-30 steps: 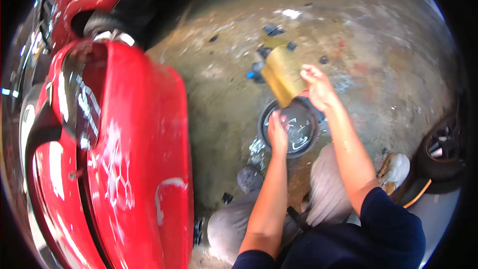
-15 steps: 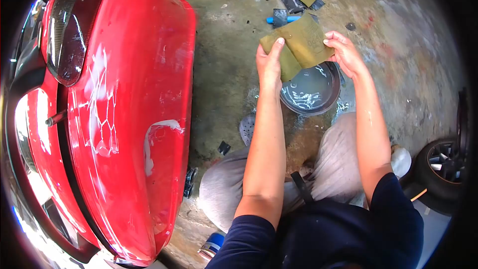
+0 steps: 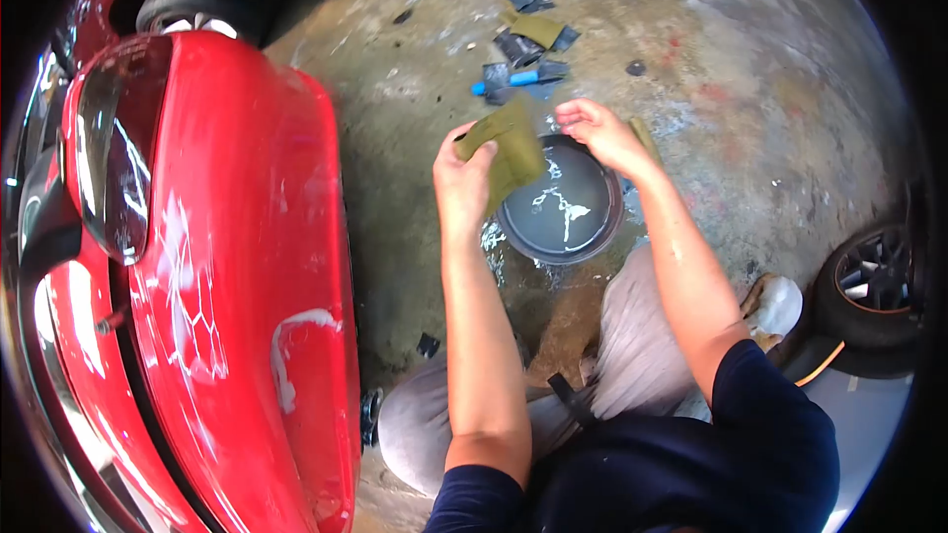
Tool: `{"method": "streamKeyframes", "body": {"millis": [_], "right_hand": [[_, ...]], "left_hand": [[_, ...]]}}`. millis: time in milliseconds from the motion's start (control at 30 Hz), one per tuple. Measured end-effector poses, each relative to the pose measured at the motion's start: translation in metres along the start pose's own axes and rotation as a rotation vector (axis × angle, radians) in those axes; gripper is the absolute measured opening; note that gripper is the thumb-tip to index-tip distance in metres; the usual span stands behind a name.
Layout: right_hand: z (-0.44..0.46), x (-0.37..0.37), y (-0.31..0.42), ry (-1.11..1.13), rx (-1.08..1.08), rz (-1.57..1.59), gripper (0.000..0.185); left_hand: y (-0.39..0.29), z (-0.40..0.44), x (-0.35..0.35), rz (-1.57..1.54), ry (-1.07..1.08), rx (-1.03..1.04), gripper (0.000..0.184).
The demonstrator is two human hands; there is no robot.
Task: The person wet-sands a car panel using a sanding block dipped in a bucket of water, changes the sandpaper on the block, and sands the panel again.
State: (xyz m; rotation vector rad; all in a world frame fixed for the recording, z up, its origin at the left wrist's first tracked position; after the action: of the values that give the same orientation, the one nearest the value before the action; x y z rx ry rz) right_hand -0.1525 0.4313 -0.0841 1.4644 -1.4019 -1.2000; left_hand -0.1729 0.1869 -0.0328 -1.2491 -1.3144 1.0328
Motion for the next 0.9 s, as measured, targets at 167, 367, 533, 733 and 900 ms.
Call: {"method": "streamKeyframes", "body": {"millis": [167,367,533,733,900], "right_hand": [[-0.022,0.021,0.057,-0.092,-0.454,-0.152,0.045],[-0.034,0.048,0.074,-0.089,-0.624,-0.523,0.033],[-0.033,0.048,0.071,-0.085,-0.594,-0.595,0.021],[-0.036,0.061,0.065,-0.032,-0.565,-0.639,0.021],[-0.035,0.054,0.074,-0.086,-0.590,-0.476,0.023]], "left_hand": [[-0.017,-0.008,0.006,0.084,0.080,-0.079,0.033],[-0.016,-0.010,0.018,0.193,0.223,-0.076,0.034],[-0.014,-0.012,0.026,0.166,0.260,-0.057,0.032],[-0.019,-0.008,0.020,0.503,0.152,0.066,0.021],[-0.017,-0.012,0.026,0.506,0.067,0.106,0.022]]}}
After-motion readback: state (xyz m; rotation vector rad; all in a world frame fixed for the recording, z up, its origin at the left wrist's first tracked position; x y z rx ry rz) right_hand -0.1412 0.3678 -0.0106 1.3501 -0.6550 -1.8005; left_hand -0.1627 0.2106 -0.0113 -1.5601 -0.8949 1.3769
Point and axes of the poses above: each hand's wrist, its own z-axis towards the middle knuckle, its own x-axis out of the palm, y = z × x, the point moved 5 cm from there along z, towards the middle knuckle, and after that the axes turned 3 degrees about x, right-handed, at the moved point
